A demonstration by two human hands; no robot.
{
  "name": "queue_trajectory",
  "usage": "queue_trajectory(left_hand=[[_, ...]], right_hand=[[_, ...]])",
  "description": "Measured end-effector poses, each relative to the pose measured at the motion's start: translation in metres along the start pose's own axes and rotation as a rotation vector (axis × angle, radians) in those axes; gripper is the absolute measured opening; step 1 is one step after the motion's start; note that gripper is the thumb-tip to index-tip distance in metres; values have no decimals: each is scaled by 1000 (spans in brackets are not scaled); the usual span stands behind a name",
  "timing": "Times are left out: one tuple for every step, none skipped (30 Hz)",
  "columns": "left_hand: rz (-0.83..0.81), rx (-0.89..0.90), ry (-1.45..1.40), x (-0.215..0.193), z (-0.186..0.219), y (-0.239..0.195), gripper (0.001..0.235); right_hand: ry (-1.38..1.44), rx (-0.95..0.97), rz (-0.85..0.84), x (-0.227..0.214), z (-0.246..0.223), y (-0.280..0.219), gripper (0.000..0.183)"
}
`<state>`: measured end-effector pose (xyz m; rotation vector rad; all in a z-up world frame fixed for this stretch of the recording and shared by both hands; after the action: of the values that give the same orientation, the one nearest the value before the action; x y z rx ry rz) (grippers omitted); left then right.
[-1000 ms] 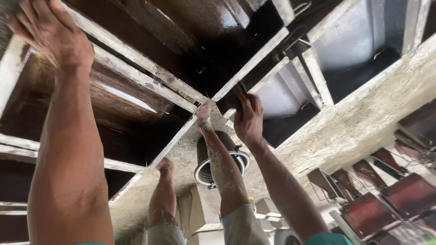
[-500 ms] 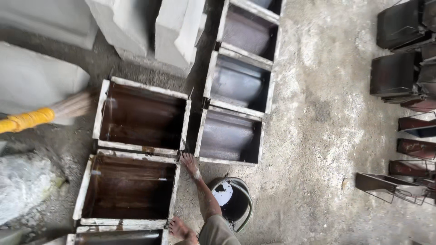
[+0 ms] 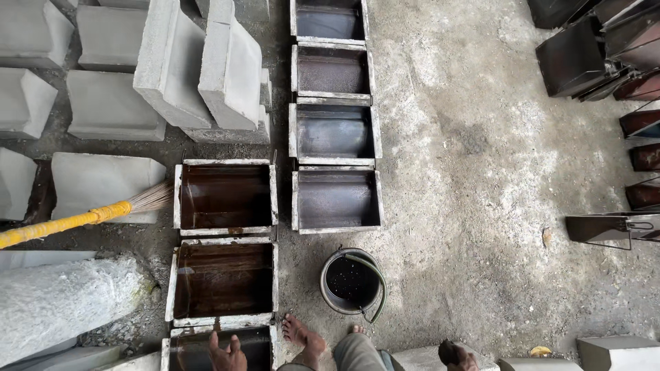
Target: The person dips a cloth into a bucket of dark liquid and scrubs the interior surfaces of several rectangular trays arranged on the floor. The person moves along the row of trays, wiping each one thoroughly with the wet cloth.
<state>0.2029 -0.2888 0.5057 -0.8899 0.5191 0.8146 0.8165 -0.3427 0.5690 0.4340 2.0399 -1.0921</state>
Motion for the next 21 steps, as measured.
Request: queue_trajectory(left_hand=[[-3,-8,-90,4,0,-22,76],[-6,-15,-181,10,-1,-44,70],[2,-20,-180,13,-1,-68,70],[-35,-11,-165,21,0,-92,70],[-67,-5,-153,29,-1,-121,70],[-57,-13,-154,29,-7,-142,70],[-83,33,-196,40,-1,-160,71],[-109,80,-237,51,3,-179,72],[-101,66,-247,52,3,-192,72],[-50,130,-243,50,7,-207,71],[3,181,-237,47,1,-231,72],[15,154,-244,54,-1,-246,72],[59,170,-199,51,-7,-267,68],[101,186,-153,49,-11,-287,65],[104,170,-142,49,-25,-305,65],[118,158,-66,48,-37,-324,66],[136,158,6,47,-39,-333,68],[143,153,13,48,-43,-349,68],[118,72,72,46,-58,-360,68],[95,-9,131,42,-73,-370,68],[99,-19,145,41,-83,-372,68]], right_hand=[[-99,-23,114,-30,31,36,71],[-197,-46,228,-64,60,69,73],[-201,-50,221,-73,74,79,73],[-171,-64,188,-80,89,90,72],[-143,-81,153,-90,104,104,71],[-149,-90,144,-98,120,109,71],[-138,-79,148,-108,131,122,69],[-126,-68,152,-117,144,137,66],[-139,-81,148,-128,155,147,66],[-81,-96,144,-138,168,158,69],[-36,-114,135,-154,187,170,72],[-60,-131,126,-166,190,192,72],[-159,-120,128,-184,202,205,71],[-257,-110,130,-200,212,219,70],[-273,-108,118,-217,230,228,70],[-352,-121,140,-237,244,239,57],[-417,-139,164,-250,248,253,45],[-419,-141,153,-267,258,261,45],[-229,-57,250,-289,276,263,49],[-39,32,345,-308,294,264,56],[-50,38,332,-313,308,256,56]])
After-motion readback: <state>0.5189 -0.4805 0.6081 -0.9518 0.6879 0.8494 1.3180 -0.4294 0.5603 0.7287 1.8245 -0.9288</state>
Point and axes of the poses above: each hand's wrist, its own y-axis towards the middle knuckle, its own x-axis out of the palm, z = x × y, the point moved 9 cm from there along y, towards the middle knuckle, and after that the axes turned 7 degrees about z, right-handed, at the moved point
